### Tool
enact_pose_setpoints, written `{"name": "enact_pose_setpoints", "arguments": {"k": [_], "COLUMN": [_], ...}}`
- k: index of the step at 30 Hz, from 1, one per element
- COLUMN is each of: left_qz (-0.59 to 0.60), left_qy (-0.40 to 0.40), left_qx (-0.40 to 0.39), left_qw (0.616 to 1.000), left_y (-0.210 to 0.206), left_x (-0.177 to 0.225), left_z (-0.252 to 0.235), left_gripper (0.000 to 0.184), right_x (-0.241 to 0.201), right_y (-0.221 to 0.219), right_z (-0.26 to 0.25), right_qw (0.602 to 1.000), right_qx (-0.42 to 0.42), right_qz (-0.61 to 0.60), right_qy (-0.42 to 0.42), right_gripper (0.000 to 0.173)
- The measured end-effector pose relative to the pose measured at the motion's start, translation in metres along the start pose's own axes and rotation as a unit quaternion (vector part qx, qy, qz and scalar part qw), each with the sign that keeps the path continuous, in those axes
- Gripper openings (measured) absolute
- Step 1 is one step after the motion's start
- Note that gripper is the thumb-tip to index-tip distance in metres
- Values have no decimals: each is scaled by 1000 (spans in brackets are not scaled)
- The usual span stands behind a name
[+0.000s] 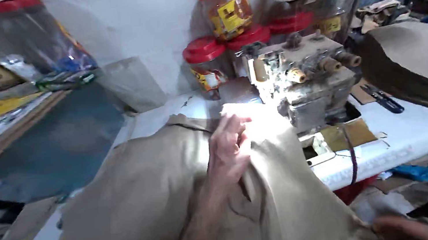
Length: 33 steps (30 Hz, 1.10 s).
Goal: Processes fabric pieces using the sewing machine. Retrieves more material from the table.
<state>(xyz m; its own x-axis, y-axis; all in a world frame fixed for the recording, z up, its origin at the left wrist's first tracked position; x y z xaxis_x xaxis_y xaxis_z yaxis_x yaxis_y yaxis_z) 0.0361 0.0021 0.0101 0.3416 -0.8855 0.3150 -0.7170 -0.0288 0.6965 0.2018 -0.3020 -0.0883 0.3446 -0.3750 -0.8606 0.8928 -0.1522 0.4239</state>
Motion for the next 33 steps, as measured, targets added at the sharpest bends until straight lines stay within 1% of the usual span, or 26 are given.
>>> {"name": "enact_pose_setpoints", "arguments": {"k": [1, 2, 3, 4, 6, 8, 9, 10, 12, 14, 17, 20, 22, 23, 24, 25, 26, 27, 28, 30, 31, 33], "left_qz": [-2, -20, -41, -64, -82, -92, -92, -85, -74, -85, -62, -56, -54, -60, -73, -89, -101, -105, -107, -84, -78, -92], "left_qy": [-28, -57, -73, -77, -59, -48, -42, -37, -19, -7, 46, 88, 104, 83, 48, 0, -43, -74, -88, -74, -60, -43], "left_qx": [-26, -44, -57, -69, -94, -101, -111, -114, -142, -171, -204, -201, -201, -188, -158, -112, -71, -42, -25, -9, 7, 81], "left_qw": [999, 997, 995, 993, 990, 989, 989, 989, 987, 982, 976, 974, 973, 977, 983, 990, 991, 991, 990, 994, 995, 992], "left_y": [-2, -5, -6, -6, -7, -10, -12, -13, -16, -19, -20, -22, -26, -27, -25, -22, -17, -12, -9, -15, -24, -41], "left_x": [2, 4, 5, 4, -1, -8, -12, -15, -20, -24, -34, -44, -47, -46, -43, -37, -29, -17, -5, 10, 13, 14], "left_z": [0, 1, 0, 0, -2, -6, -6, -5, -5, -9, -13, -21, -24, -25, -23, -21, -20, -18, -14, -5, 0, 10], "left_gripper": [21, 28, 31, 32, 30, 37, 40, 40, 38, 42, 43, 39, 42, 46, 48, 48, 44, 34, 27, 25, 25, 21], "right_x": [-2, -8, -16, -26, -44, -59, -65, -69, -74, -78, -84, -85, -78, -74, -70, -65, -60, -55, -51, -43, -38, -31], "right_y": [3, 3, -1, -7, -23, -35, -40, -44, -52, -53, -51, -49, -40, -29, -13, 9, 36, 66, 97, 161, 193, 247], "right_z": [-13, -29, -48, -67, -99, -121, -128, -132, -136, -139, -142, -138, -131, -129, -127, -126, -126, -128, -130, -140, -148, -164], "right_qw": [992, 972, 953, 937, 929, 938, 940, 937, 924, 913, 910, 907, 901, 898, 897, 897, 896, 892, 885, 865, 855, 851], "right_qx": [37, 66, 92, 118, 147, 128, 111, 94, 95, 124, 134, 98, 85, 97, 121, 157, 205, 254, 295, 363, 395, 429], "right_qz": [-34, -62, -78, -79, -64, -81, -111, -151, -208, -236, -264, -247, -204, -163, -118, -70, -19, 35, 93, 181, 203, 229], "right_qy": [120, 215, 280, 320, 334, 311, 304, 301, 307, 309, 291, 326, 373, 396, 408, 408, 394, 372, 348, 296, 270, 198], "right_gripper": [36, 33, 30, 27, 25, 24, 22, 19, 17, 15, 15, 19, 20, 19, 18, 18, 18, 17, 15, 15, 15, 17]}}
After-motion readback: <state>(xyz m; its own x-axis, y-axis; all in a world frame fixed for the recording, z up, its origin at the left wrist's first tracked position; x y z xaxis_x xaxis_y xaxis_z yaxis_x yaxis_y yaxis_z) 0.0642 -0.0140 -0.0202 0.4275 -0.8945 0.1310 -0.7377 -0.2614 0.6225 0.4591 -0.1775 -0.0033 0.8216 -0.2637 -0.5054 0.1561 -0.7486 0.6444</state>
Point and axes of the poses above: each hand's wrist, its own z-axis away from the middle knuckle, its own y-axis out of the back of the hand, x = y × z, the point moved 4 cm from there along -z, towards the middle knuckle, and after that the axes turned 8 degrees about -z, right-handed, at the moved point
